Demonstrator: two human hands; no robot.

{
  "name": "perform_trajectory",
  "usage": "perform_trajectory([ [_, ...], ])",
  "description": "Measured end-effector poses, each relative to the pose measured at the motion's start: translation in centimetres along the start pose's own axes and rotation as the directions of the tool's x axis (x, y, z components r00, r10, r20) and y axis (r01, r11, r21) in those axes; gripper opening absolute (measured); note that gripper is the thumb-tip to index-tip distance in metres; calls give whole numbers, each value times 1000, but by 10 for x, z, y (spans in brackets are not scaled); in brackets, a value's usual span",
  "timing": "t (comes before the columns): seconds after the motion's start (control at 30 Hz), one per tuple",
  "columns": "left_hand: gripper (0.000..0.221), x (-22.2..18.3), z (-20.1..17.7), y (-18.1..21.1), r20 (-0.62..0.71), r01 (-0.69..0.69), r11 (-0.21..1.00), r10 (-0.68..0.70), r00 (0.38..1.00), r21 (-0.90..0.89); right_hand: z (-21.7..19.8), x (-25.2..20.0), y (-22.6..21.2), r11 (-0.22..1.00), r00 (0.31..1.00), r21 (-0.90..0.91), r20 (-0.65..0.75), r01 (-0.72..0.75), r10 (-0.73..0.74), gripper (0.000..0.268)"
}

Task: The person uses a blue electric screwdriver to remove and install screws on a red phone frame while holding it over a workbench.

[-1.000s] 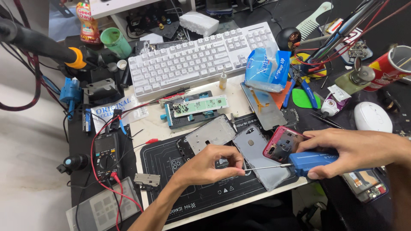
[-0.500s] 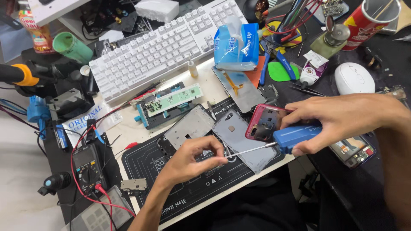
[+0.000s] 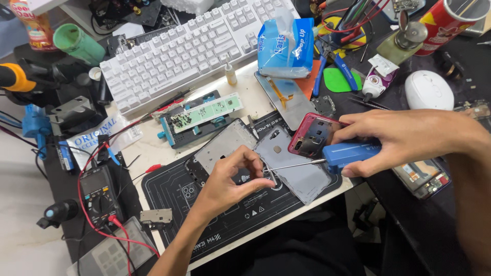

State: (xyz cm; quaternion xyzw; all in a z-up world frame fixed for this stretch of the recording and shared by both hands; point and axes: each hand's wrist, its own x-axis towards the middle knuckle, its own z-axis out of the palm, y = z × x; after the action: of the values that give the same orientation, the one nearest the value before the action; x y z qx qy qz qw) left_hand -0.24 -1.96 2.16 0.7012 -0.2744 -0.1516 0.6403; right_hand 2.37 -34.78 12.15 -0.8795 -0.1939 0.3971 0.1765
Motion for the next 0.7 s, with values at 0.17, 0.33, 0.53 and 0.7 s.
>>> perform_trajectory([
  [0.17,18,-1,-5,5,-21,1,999,0,1000,46,0,2,-5,999,996,-5,81,-44,44,64],
  [0.33,8,0,-4,12,-49,-89,989,95,994,115,-1,-2,1,998,996,57,83,-21,16,61],
  [0.53,5,-1,0,23,-36,-74,997,73,997,-16,-1,-20,14,994,998,87,-4,60,-60,62],
  [0.7,8,-2,3,30,1,-77,989,78,997,-126,-2,-35,13,1000,999,-15,-37,-10,9,66],
])
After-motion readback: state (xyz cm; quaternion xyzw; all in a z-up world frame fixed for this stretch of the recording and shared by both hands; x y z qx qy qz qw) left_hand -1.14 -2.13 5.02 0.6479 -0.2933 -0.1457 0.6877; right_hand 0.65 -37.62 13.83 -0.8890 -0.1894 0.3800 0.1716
